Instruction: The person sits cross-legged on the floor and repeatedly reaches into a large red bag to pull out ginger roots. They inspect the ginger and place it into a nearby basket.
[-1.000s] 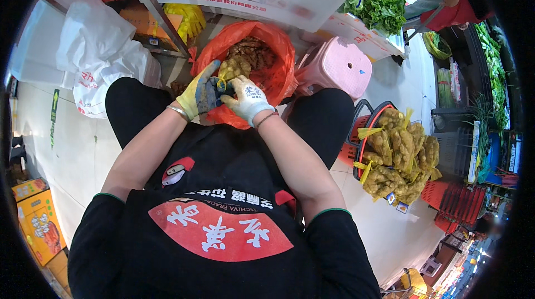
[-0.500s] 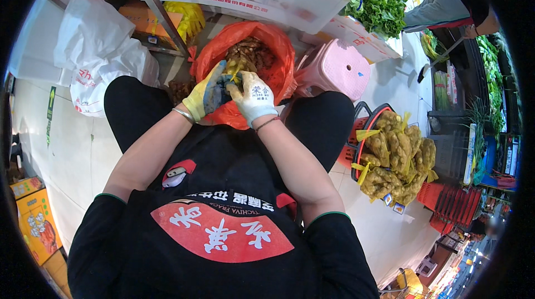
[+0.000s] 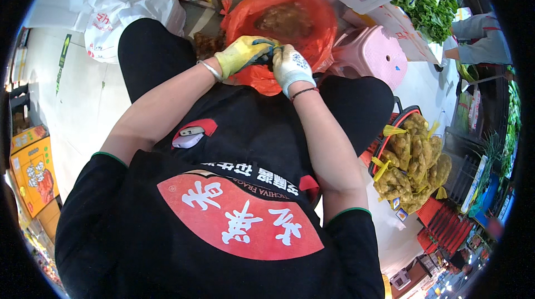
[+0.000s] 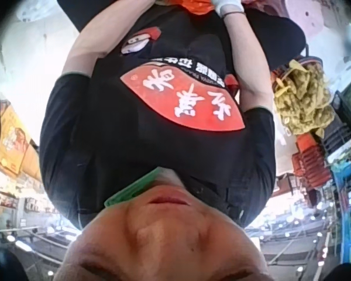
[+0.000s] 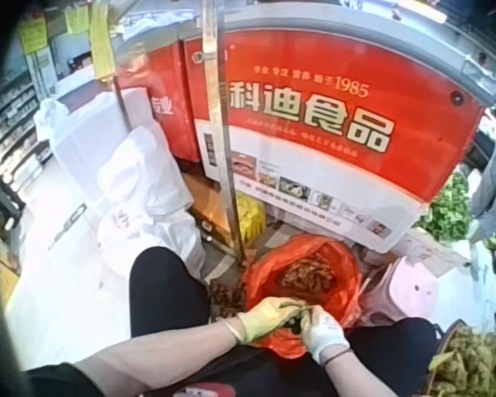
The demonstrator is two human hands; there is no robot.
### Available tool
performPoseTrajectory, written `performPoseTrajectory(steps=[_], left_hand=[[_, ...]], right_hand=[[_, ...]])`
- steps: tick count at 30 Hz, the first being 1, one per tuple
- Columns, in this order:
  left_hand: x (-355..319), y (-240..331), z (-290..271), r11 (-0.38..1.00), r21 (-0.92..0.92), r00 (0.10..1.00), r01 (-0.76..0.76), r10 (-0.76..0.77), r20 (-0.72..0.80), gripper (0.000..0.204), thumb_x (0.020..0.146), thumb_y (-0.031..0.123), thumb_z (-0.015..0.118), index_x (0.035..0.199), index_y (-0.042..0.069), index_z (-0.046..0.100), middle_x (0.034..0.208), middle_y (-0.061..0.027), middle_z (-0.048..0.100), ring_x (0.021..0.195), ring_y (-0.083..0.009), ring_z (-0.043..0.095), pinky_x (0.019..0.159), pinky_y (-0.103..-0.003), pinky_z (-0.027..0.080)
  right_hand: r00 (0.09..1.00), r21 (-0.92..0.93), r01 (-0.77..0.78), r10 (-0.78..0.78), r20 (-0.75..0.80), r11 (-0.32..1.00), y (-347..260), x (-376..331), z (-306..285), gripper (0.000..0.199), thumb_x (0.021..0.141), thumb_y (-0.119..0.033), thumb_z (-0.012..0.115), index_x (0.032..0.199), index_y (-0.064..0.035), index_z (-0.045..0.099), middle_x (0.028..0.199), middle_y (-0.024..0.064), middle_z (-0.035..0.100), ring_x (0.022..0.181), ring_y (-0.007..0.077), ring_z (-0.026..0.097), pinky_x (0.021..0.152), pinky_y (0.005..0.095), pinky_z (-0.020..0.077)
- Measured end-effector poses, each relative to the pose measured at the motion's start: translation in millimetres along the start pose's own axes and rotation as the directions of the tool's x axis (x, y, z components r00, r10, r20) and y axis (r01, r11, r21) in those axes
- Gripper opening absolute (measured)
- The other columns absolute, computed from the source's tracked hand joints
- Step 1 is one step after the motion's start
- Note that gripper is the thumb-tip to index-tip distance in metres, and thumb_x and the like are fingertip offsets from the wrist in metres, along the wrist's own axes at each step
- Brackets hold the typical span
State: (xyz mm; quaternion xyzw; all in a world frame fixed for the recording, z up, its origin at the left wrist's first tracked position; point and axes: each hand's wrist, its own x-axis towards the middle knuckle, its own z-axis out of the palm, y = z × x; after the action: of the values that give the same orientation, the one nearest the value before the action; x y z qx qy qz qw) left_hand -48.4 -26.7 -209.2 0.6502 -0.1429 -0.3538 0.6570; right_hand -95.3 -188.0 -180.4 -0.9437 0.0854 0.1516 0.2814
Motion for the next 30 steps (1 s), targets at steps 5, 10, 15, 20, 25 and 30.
performPoseTrajectory(steps=[5, 10, 15, 20, 25, 30], left_hand=[[10, -26, -23, 0.785, 0.484, 0.919, -0.386, 0.372, 0.129, 0.031, 0.095, 0.018, 0.050, 0.116, -0.003, 0.057, 0.105, -0.0120, 0.063, 0.083, -0.0161, 0.063, 0.078, -0.029, 0.052], [-1, 10, -10, 0.955, 0.278, 0.995, -0.099, 0.091, 0.041, 0.029, 0.093, 0.019, 0.053, 0.112, -0.002, 0.059, 0.094, -0.0078, 0.064, 0.082, -0.0128, 0.061, 0.074, -0.028, 0.050], [3, 4, -13, 0.661, 0.644, 0.879, -0.387, 0.475, 0.040, 0.020, 0.090, 0.015, 0.054, 0.104, 0.002, 0.060, 0.095, -0.0133, 0.064, 0.088, -0.0274, 0.061, 0.080, -0.035, 0.048], [-3, 31, -1, 0.894, 0.409, 0.945, -0.181, 0.274, -0.180, 0.033, 0.089, 0.012, 0.053, 0.121, 0.004, 0.051, 0.102, -0.0154, 0.063, 0.094, -0.0265, 0.062, 0.082, -0.034, 0.049], [9, 15, -10, 0.730, 0.562, 0.832, -0.389, 0.540, -0.126, 0.024, 0.089, 0.012, 0.055, 0.109, 0.001, 0.060, 0.102, -0.0139, 0.064, 0.093, -0.0284, 0.061, 0.085, -0.038, 0.047], [-8, 37, 18, 0.352, 0.882, 0.679, -0.314, 0.733, -0.050, 0.022, 0.090, 0.011, 0.050, 0.108, 0.005, 0.061, 0.101, -0.0130, 0.062, 0.100, -0.0331, 0.055, 0.096, -0.044, 0.038]], right_hand=[[0.992, 0.234, 0.096, -0.111, 0.051, 0.967, 4, 5, 2, 0.036, 0.091, -0.030, 0.048, 0.104, 0.0025, 0.056, 0.100, 0.0297, 0.061, 0.097, 0.0429, 0.058, 0.082, 0.0463, 0.0452], [0.978, 0.144, 0.164, -0.180, 0.103, 0.976, 10, 7, -12, 0.025, 0.090, -0.027, 0.049, 0.097, -0.0043, 0.058, 0.091, 0.0233, 0.063, 0.090, 0.0403, 0.059, 0.076, 0.0461, 0.0457], [0.979, 0.149, 0.176, -0.188, 0.073, 0.973, 4, 6, -12, 0.027, 0.090, -0.028, 0.048, 0.101, -0.0063, 0.059, 0.096, 0.0223, 0.063, 0.092, 0.0391, 0.060, 0.078, 0.0462, 0.0460], [0.981, 0.228, 0.176, -0.190, 0.042, 0.958, 7, 13, -5, 0.031, 0.088, -0.033, 0.049, 0.098, -0.0076, 0.063, 0.094, 0.0203, 0.064, 0.091, 0.0383, 0.061, 0.079, 0.0454, 0.0481], [0.975, 0.607, 0.200, -0.218, -0.045, 0.769, -5, 6, -10, 0.029, 0.085, -0.028, 0.053, 0.096, -0.0033, 0.063, 0.081, 0.0182, 0.065, 0.077, 0.0309, 0.065, 0.069, 0.0392, 0.0512], [0.987, 0.759, 0.138, -0.152, -0.051, 0.636, -15, 4, -8, 0.024, 0.087, -0.021, 0.053, 0.091, 0.0012, 0.062, 0.072, 0.0080, 0.062, 0.064, 0.0149, 0.058, 0.057, 0.0309, 0.0472]])
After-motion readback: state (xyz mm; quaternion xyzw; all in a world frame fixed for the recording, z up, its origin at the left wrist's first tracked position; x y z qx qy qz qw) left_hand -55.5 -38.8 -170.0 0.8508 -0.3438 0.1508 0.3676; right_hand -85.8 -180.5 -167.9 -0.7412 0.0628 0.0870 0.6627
